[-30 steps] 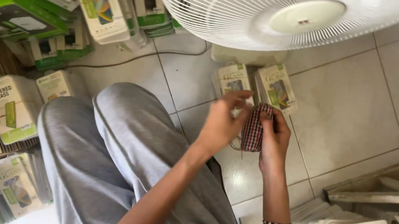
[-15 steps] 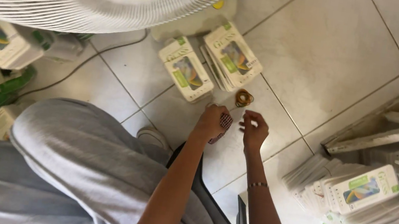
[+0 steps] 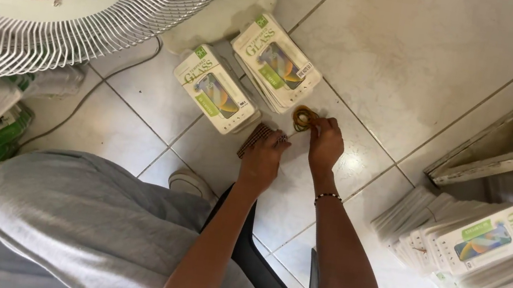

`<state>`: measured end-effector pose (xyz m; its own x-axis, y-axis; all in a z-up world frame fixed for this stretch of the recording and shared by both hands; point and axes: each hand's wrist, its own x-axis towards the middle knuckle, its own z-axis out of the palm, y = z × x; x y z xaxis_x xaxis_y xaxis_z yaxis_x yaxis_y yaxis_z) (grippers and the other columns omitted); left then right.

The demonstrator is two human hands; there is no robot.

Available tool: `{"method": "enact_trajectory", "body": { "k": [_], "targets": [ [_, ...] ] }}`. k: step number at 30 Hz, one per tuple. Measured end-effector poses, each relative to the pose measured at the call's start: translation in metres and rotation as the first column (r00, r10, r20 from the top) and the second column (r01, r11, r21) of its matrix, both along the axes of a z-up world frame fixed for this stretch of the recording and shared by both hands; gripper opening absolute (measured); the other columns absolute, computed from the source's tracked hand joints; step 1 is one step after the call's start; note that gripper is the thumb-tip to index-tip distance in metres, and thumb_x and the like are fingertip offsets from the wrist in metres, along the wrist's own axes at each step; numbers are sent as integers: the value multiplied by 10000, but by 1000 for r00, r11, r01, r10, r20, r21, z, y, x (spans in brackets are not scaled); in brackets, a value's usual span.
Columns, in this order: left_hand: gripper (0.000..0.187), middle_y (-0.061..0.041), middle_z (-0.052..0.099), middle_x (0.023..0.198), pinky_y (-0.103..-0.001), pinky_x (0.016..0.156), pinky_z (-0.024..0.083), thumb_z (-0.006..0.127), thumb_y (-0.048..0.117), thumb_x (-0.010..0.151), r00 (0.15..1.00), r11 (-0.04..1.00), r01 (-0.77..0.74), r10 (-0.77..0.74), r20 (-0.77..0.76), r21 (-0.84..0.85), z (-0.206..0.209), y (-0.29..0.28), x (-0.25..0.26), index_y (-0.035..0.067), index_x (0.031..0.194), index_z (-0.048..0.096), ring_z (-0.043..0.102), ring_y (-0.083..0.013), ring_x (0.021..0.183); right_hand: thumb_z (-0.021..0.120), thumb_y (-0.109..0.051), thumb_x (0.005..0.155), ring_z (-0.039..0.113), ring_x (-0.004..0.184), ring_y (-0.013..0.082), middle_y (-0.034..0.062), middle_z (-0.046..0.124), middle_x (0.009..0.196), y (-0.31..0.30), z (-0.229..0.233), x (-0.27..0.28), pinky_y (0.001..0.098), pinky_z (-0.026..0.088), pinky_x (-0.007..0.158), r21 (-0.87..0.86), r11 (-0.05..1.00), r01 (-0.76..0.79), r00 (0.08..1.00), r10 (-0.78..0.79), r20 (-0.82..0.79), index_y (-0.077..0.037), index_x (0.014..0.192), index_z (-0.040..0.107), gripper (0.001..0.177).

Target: Wipe down mobile phone accessory packages with a cloth and organize them into neat stacks.

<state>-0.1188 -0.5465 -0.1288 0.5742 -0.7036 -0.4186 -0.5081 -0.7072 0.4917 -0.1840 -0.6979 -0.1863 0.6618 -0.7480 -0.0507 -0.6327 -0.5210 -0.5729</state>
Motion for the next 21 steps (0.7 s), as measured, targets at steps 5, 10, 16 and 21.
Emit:
{"method": "enact_trajectory", "body": {
  "k": [5,10,16,21],
  "targets": [
    [443,-39,531,1484,-516,1017,479,625,-12,882,999,999,-31,31,-43,-17,15,-2,-1,151,1291,676,568,-324,1232,770,-50,843,642,893,319,75,686,992,3,15,-3,428,516,731,-19,1000,-5,999,5,43,-105,956,749,127],
    [483,-61,648,1275,-499,973,487,720,31,768,999,951,-38,40,-1,-306,63,-21,28,129,1241,709,609,-323,1158,783,-20,808,641,915,301,82,707,1016,20,79,0,430,513,798,11,989,-145,955,137,263,-68,964,748,167],
    [234,-97,750,978,-432,809,573,802,137,855,975,930,-144,75,-208,-337,119,3,95,105,1084,759,723,-305,894,695,-21,922,669,965,203,53,690,1025,35,140,5,355,559,822,475,876,-77,944,-89,317,-45,1020,684,101],
    [172,-77,759,864,-289,699,612,782,29,832,898,669,-441,318,-306,-599,212,84,137,48,999,745,746,-134,745,591,-51,964,501,1280,242,85,602,1152,82,237,56,389,313,1201,735,102,-670,712,-192,675,-23,936,613,45]
  ]
}}
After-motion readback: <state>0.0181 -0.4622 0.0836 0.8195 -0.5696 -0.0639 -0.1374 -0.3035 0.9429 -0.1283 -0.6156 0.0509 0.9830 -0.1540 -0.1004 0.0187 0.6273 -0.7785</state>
